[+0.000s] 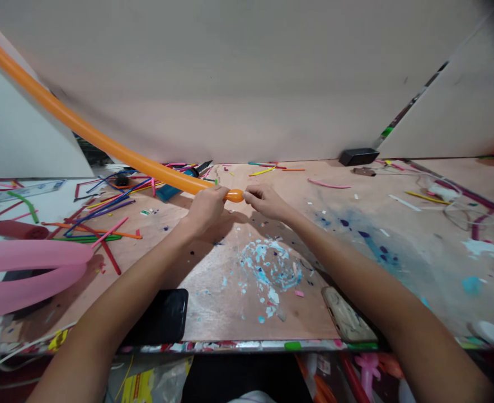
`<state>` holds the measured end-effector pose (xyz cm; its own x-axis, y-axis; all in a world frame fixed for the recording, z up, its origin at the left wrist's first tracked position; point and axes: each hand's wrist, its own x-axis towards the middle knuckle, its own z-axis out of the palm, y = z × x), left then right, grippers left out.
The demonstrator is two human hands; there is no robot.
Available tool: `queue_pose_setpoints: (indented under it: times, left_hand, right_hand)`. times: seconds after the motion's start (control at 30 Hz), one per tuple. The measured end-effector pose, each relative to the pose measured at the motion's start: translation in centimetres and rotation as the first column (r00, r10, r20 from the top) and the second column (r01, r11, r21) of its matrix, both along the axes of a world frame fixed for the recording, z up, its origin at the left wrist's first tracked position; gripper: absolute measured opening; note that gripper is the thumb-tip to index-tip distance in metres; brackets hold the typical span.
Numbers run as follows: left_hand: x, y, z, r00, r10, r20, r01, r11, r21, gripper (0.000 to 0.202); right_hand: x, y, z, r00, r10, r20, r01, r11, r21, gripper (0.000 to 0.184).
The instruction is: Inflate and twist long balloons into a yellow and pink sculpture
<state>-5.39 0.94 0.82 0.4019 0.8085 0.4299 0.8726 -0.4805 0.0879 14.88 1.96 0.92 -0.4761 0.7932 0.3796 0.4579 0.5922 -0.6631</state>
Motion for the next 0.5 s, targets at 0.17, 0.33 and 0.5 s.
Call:
queue_pose_setpoints:
  times: [0.17,0.33,0.5]
  left_hand:
    - [-0.21,0.22,-0.07,1.0,-0.006,-0.02,0.007,0.999,0.031,0.021]
    - [-0.3,0.23,-0.04,1.0,-0.014,-0.016,0.015,0.998,0.057,0.021]
    - [-0.37,0.36,-0.14,1.0,-0.024,-0.008,0.025,0.998,0.061,0.023]
  right_hand:
    - [-0.11,-0.11,-0.16,1.0,-0.001,0.013,0.001,1.0,-0.015,0.036]
    - [-0.2,-0.21,-0.1,1.0,0.0,0.026,0.0,1.0,-0.012,0.034]
    - [-0.19,-0.14,-0.16,0.999,-0.011,0.044,0.011,1.0,0.001,0.033]
